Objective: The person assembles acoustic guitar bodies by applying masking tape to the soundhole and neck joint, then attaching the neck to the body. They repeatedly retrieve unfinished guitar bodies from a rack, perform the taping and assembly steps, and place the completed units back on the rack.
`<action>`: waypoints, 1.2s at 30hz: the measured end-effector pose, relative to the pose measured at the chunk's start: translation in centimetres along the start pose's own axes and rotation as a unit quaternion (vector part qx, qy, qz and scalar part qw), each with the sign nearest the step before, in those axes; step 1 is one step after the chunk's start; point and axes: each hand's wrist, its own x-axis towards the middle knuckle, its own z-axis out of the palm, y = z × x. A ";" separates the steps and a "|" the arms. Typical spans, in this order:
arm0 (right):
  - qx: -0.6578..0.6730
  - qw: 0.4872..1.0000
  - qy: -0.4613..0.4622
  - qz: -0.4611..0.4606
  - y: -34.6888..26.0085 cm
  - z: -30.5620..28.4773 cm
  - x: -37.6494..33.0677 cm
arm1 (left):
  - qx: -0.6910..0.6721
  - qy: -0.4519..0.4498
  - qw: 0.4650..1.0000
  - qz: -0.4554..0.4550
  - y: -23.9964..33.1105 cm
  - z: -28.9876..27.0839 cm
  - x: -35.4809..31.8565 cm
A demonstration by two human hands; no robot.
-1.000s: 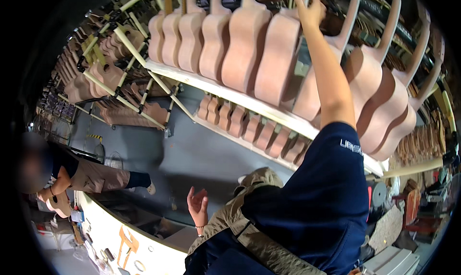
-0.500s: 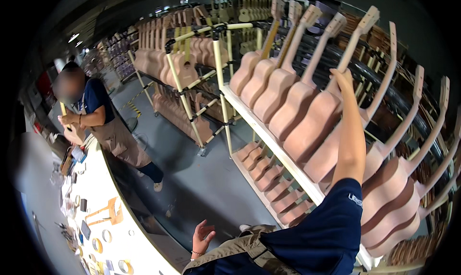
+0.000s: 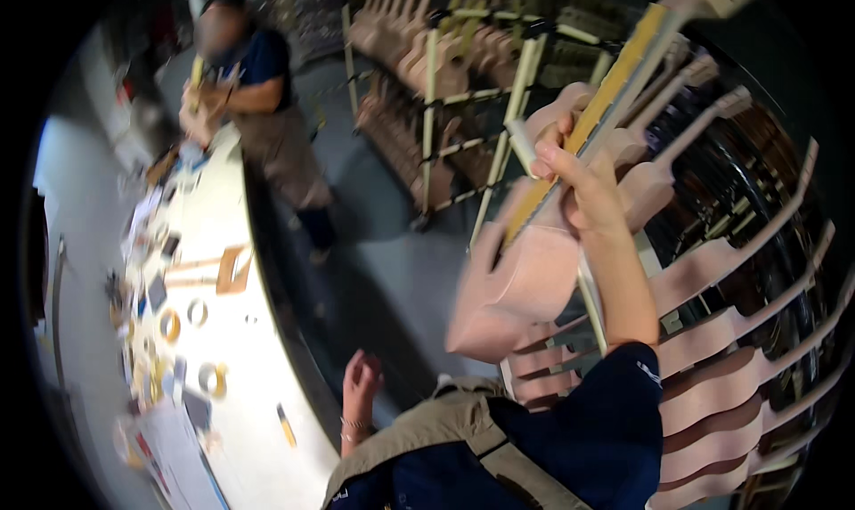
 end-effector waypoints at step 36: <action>-0.054 0.352 -0.677 0.644 35.2 43.3 -22.1 | 0.583 0.644 0.495 -0.009 9.8 -30.1 -24.2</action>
